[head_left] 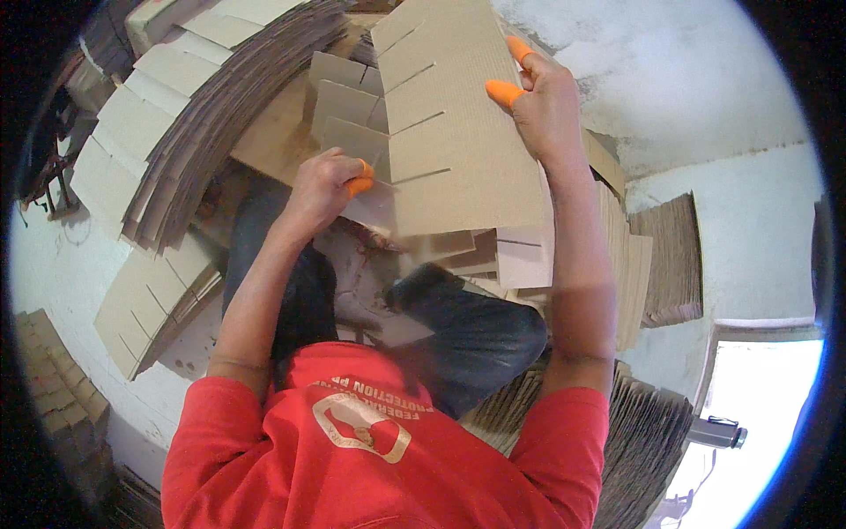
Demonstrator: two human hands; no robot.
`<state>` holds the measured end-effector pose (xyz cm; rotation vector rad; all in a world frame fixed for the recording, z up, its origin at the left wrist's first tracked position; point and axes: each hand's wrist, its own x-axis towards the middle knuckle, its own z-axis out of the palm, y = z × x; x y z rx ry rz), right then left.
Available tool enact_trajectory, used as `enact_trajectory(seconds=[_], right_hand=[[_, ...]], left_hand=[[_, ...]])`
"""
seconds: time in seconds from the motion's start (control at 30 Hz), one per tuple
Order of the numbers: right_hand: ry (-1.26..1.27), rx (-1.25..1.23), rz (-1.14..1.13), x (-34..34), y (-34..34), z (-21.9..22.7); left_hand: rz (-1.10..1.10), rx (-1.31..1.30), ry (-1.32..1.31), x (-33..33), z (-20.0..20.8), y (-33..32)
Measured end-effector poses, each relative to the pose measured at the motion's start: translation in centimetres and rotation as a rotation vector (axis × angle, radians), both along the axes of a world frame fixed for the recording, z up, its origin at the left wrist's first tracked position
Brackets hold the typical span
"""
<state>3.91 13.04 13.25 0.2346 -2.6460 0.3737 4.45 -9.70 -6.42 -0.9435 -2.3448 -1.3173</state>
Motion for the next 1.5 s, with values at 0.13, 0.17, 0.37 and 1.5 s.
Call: enact_trajectory(seconds=[0.13, 0.17, 0.37, 1.5], right_hand=[[-0.094, -0.033, 0.033, -0.6, -0.2, 0.7], [-0.093, -0.042, 0.045, -0.7, -0.4, 0.8], [-0.104, -0.05, -0.02, -0.5, -1.4, 1.2], [-0.255, 0.015, 0.145, -2.8, -2.4, -7.8]], left_hand=[[-0.013, 0.02, 0.01, -0.3, -0.4, 0.1], [-0.015, 0.015, -0.004, -0.3, -0.4, 0.1], [0.005, 0.0, 0.02, -0.4, -0.6, 0.3], [-0.037, 0.058, 0.039, -0.1, -0.8, 1.1]])
